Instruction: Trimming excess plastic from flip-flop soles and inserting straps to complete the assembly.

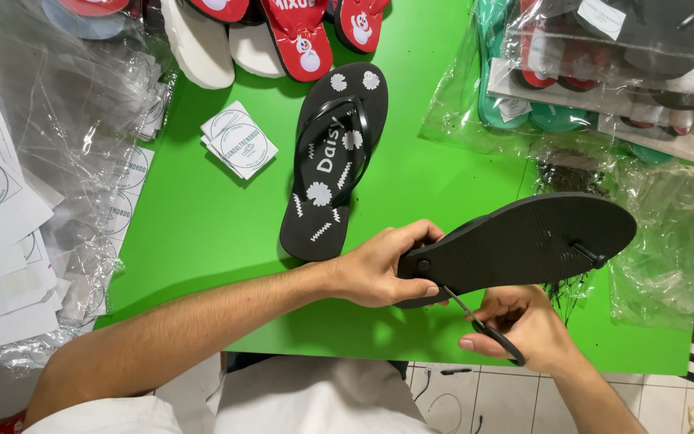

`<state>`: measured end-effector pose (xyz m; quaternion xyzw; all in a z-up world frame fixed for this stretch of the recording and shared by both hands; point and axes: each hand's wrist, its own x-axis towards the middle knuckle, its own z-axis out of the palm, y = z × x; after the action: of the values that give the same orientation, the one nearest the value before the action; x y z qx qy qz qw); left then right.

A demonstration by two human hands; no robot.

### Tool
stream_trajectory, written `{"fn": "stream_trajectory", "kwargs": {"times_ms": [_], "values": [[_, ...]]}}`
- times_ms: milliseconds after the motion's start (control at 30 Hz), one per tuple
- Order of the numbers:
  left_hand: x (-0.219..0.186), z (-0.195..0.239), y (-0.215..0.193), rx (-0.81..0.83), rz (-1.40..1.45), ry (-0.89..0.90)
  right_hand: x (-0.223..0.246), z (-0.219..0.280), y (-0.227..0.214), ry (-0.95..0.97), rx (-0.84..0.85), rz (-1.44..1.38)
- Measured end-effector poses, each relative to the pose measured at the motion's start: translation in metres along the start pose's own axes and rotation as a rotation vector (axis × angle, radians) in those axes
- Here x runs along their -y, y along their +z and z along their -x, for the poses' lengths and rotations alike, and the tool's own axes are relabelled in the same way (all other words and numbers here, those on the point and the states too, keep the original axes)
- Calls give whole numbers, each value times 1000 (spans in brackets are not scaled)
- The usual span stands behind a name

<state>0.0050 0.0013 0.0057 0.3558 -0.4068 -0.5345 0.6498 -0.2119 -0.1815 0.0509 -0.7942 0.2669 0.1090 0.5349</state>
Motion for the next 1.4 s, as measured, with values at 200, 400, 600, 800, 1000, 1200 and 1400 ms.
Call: {"fn": "stream_trajectory", "kwargs": {"times_ms": [200, 400, 600, 800, 1000, 1200, 1400], "values": [[0, -1, 0, -13, -3, -24, 9, 3, 4, 41, -113, 104], [3, -3, -2, -41, -36, -27, 32, 12, 14, -273, -284, 467], [0, -4, 0, -35, -203, 1, 35, 26, 13, -246, -369, 819], [5, -3, 1, -76, -325, 43, 44, 25, 9, -161, -301, 892], [7, 1, 5, -41, -344, 8, 39, 28, 18, -156, -370, 971], [9, 4, 11, -57, -422, -22, 40, 36, 28, -177, -451, 1099], [8, 1, 11, -231, -366, 4, 34, 26, 29, -466, -593, 1220]]}}
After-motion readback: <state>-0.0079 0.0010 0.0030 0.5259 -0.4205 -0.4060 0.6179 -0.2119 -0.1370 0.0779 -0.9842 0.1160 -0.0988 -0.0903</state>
